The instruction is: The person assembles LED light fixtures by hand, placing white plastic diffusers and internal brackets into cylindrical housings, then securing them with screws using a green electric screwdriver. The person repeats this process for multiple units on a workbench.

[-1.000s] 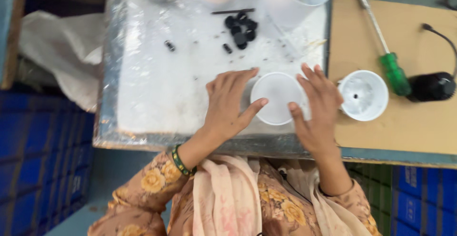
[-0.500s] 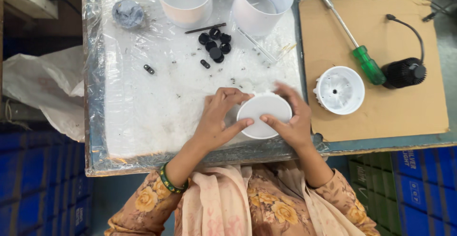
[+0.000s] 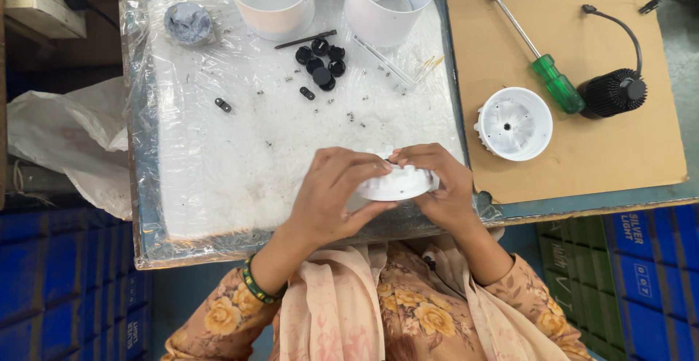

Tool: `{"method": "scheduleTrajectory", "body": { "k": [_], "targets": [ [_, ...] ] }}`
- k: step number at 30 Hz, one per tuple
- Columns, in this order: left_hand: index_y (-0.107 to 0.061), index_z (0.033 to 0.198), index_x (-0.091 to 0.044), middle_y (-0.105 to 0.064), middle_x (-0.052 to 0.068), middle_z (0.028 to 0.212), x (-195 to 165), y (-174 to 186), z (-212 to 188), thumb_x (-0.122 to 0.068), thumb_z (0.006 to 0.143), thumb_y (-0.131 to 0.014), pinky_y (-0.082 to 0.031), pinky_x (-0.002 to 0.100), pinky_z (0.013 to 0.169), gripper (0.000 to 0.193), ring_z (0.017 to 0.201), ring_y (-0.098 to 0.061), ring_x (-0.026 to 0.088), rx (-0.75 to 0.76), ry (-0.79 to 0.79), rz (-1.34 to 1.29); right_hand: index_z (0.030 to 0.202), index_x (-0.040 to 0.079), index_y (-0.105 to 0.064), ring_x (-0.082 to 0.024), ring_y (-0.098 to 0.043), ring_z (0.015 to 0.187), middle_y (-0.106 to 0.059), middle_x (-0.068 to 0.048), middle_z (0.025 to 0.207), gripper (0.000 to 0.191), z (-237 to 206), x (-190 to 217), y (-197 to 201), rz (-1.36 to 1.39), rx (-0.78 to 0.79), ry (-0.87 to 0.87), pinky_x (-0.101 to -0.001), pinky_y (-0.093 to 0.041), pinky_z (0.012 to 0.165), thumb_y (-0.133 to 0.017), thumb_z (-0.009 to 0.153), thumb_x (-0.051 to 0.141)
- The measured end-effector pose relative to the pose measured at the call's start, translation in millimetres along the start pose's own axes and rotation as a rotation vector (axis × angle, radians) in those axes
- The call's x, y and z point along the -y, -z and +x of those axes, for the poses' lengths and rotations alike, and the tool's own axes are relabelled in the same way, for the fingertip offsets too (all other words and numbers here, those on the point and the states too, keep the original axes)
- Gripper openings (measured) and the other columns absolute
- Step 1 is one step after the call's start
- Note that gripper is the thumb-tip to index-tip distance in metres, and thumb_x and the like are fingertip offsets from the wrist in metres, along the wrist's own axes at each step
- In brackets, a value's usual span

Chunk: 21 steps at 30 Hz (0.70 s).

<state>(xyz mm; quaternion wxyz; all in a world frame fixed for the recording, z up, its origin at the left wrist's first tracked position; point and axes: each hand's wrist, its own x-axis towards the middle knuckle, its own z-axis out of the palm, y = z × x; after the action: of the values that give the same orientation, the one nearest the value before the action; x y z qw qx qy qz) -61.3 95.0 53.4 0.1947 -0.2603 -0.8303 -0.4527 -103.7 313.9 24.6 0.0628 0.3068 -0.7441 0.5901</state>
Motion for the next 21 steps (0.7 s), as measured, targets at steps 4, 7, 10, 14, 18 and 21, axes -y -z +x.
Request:
{"method": "scheduleTrajectory", "body": {
  "k": [4,7,10,14,18,21],
  "targets": [
    [-0.068,0.123,-0.019,-0.068,0.0,0.125,0.7,-6.2,-2.5,-0.017,0.08,-0.085,-0.051,0.039,0.097,0.047,0.114,-0.066,0.024,-0.022,0.019,-0.006,0.108,0.004,-0.064,-0.026,-0.073,0.111,-0.072,-0.013,0.114,0.03,4.7,2.6,-3.4,-0.098,0.018,0.024,-0.0344,-0.06,0.097,-0.073,0.083,-0.009],
    [-0.07,0.124,-0.019,-0.067,0.001,0.125,5.9,-9.7,-6.8,-0.013,0.079,-0.085,-0.054,0.039,0.094,0.048,0.113,-0.066,0.025,-0.031,0.026,-0.079,0.108,0.004,-0.064,-0.026,-0.074,0.11,-0.072,-0.012,0.113,0.03,5.5,3.9,-3.0,-0.119,0.031,0.024,-0.0343,-0.06,0.096,-0.074,0.083,-0.009],
    [-0.071,0.124,-0.021,-0.067,0.0,0.124,8.2,-15.6,-10.7,-0.012,0.078,-0.086,-0.058,0.037,0.095,0.049,0.114,-0.067,0.024,-0.06,0.047,-0.095,0.108,0.005,-0.063,-0.026,-0.074,0.109,-0.072,-0.012,0.113,0.031,5.5,3.8,-2.7,-0.138,0.032,0.035,-0.0343,-0.06,0.094,-0.075,0.082,-0.008],
    [-0.07,0.125,-0.021,-0.067,0.001,0.123,12.5,-16.0,-12.7,-0.014,0.079,-0.086,-0.058,0.041,0.104,0.05,0.113,-0.068,0.024,-0.076,0.018,-0.096,0.109,0.004,-0.063,-0.027,-0.074,0.109,-0.072,-0.013,0.112,0.033,4.0,1.9,-4.1,-0.198,0.026,0.059,-0.0346,-0.06,0.093,-0.076,0.082,-0.007],
    [-0.071,0.124,-0.023,-0.069,-0.001,0.118,12.9,-14.9,-9.0,-0.018,0.078,-0.088,-0.057,0.037,0.094,0.049,0.11,-0.069,0.023,-0.058,-0.01,-0.09,0.111,0.005,-0.059,-0.028,-0.073,0.111,-0.071,-0.013,0.114,0.034,1.1,-2.6,-4.4,-0.162,0.022,0.097,-0.0353,-0.061,0.094,-0.078,0.084,-0.004],
    [-0.073,0.12,-0.025,-0.069,-0.002,0.113,13.1,-12.5,-0.9,-0.021,0.078,-0.087,-0.055,0.036,0.086,0.045,0.102,-0.068,0.022,0.001,-0.075,-0.049,0.112,0.005,-0.058,-0.028,-0.073,0.112,-0.07,-0.015,0.116,0.032,-5.3,-6.8,-3.5,-0.113,0.002,0.091,-0.0367,-0.062,0.095,-0.077,0.088,-0.002]
  ]
}}
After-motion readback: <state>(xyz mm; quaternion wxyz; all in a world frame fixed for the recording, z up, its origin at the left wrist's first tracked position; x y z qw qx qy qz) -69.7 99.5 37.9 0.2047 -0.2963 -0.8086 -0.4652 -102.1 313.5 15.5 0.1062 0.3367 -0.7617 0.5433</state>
